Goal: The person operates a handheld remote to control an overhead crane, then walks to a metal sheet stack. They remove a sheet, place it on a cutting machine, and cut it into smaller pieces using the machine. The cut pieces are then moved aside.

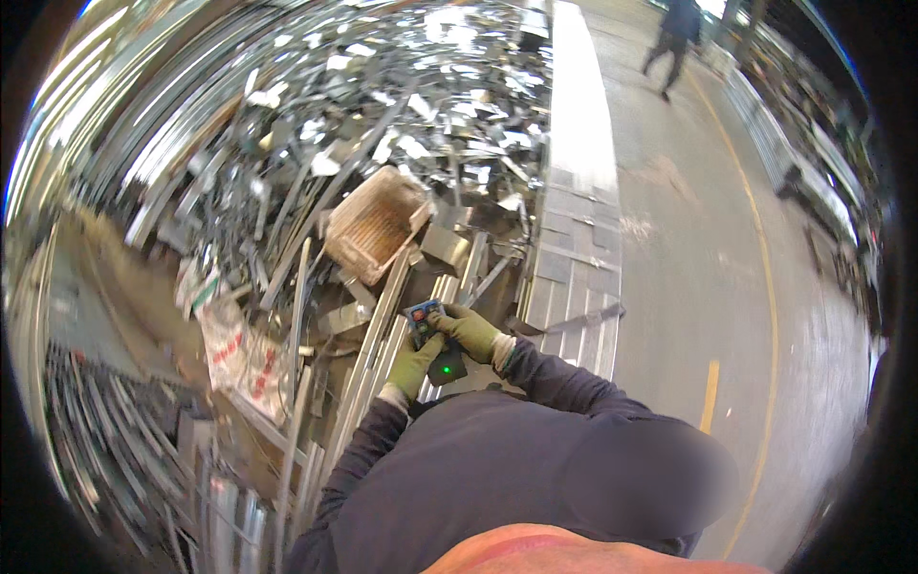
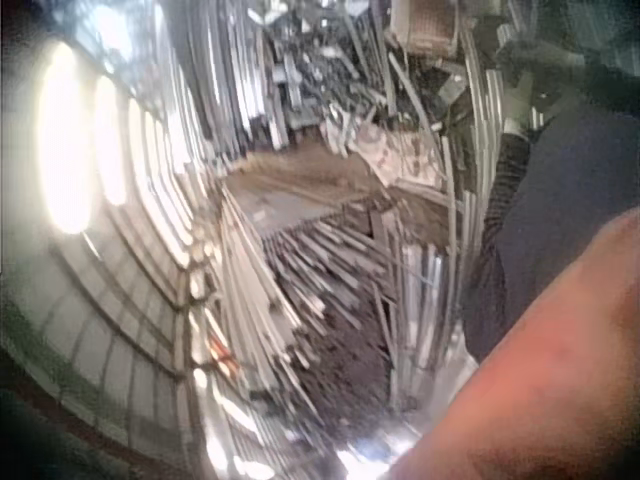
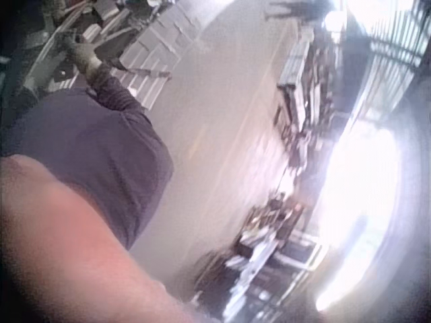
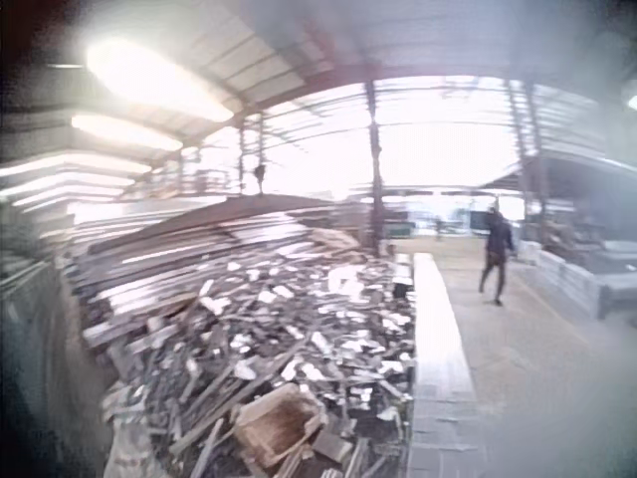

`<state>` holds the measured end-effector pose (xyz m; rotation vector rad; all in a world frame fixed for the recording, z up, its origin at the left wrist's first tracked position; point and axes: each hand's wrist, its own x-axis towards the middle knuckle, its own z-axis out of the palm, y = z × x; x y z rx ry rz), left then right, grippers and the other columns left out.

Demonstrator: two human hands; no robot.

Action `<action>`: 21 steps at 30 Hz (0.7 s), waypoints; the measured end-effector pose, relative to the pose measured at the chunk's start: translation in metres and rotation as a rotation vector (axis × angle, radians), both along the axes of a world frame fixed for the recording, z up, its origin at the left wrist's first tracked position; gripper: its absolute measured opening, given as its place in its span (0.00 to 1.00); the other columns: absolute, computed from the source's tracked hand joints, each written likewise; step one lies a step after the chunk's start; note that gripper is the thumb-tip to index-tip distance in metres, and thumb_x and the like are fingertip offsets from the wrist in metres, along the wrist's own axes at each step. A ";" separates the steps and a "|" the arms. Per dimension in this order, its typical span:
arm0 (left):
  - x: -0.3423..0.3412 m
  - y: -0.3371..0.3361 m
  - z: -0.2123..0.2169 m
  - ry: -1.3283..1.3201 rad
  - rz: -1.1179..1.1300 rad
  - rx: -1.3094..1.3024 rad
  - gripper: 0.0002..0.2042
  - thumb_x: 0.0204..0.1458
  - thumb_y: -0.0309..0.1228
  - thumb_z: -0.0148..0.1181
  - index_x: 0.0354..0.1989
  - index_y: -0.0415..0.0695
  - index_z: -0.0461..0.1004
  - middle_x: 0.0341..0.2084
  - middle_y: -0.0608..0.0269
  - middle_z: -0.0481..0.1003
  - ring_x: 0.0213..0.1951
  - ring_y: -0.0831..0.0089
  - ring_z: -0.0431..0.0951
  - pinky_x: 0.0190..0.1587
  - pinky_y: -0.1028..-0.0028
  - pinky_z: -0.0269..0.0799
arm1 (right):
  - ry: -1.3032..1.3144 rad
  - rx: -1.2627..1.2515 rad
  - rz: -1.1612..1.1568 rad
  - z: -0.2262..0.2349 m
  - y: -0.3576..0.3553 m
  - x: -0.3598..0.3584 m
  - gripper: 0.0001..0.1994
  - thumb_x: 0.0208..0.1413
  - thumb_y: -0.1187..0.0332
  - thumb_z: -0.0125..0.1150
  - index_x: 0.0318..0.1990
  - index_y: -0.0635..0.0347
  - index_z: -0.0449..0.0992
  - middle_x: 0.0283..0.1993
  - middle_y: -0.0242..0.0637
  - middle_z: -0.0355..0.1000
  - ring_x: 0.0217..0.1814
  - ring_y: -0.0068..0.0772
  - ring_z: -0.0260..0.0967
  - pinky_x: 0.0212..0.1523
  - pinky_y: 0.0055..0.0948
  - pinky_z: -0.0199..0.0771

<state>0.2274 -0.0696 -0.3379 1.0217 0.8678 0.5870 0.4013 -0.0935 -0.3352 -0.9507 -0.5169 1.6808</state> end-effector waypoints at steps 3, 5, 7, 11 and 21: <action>-0.001 0.002 -0.003 0.080 -0.060 0.027 0.24 0.62 0.43 0.67 0.60 0.40 0.73 0.49 0.63 0.80 0.48 0.74 0.79 0.51 0.73 0.74 | -0.096 0.028 -0.022 -0.007 -0.004 0.003 0.21 0.69 0.60 0.62 0.62 0.65 0.72 0.52 0.35 0.78 0.52 0.27 0.76 0.56 0.30 0.77; -0.002 0.002 0.000 0.058 -0.113 0.036 0.24 0.63 0.43 0.66 0.60 0.40 0.73 0.49 0.63 0.80 0.48 0.74 0.79 0.52 0.73 0.74 | -0.133 0.030 -0.045 -0.013 -0.005 0.003 0.23 0.68 0.59 0.63 0.62 0.65 0.72 0.53 0.36 0.78 0.52 0.27 0.75 0.56 0.31 0.76; 0.000 0.002 0.004 0.075 -0.129 0.074 0.25 0.63 0.43 0.66 0.62 0.40 0.72 0.50 0.63 0.79 0.48 0.73 0.80 0.51 0.73 0.75 | -0.161 -0.016 -0.065 -0.018 -0.006 0.004 0.24 0.67 0.59 0.64 0.63 0.65 0.71 0.54 0.37 0.78 0.53 0.28 0.74 0.57 0.31 0.76; 0.009 0.003 0.015 0.082 -0.163 0.035 0.25 0.63 0.43 0.65 0.63 0.40 0.72 0.52 0.62 0.79 0.49 0.72 0.81 0.51 0.72 0.78 | -0.195 -0.013 -0.136 -0.020 -0.012 0.008 0.27 0.64 0.60 0.68 0.65 0.66 0.70 0.56 0.38 0.77 0.55 0.29 0.74 0.58 0.33 0.75; -0.001 0.006 0.018 0.143 -0.326 0.097 0.29 0.63 0.50 0.64 0.64 0.42 0.70 0.53 0.62 0.79 0.55 0.73 0.77 0.59 0.72 0.71 | -0.088 0.017 -0.155 -0.003 -0.026 0.004 0.20 0.70 0.61 0.58 0.63 0.65 0.71 0.53 0.38 0.78 0.53 0.30 0.75 0.57 0.33 0.75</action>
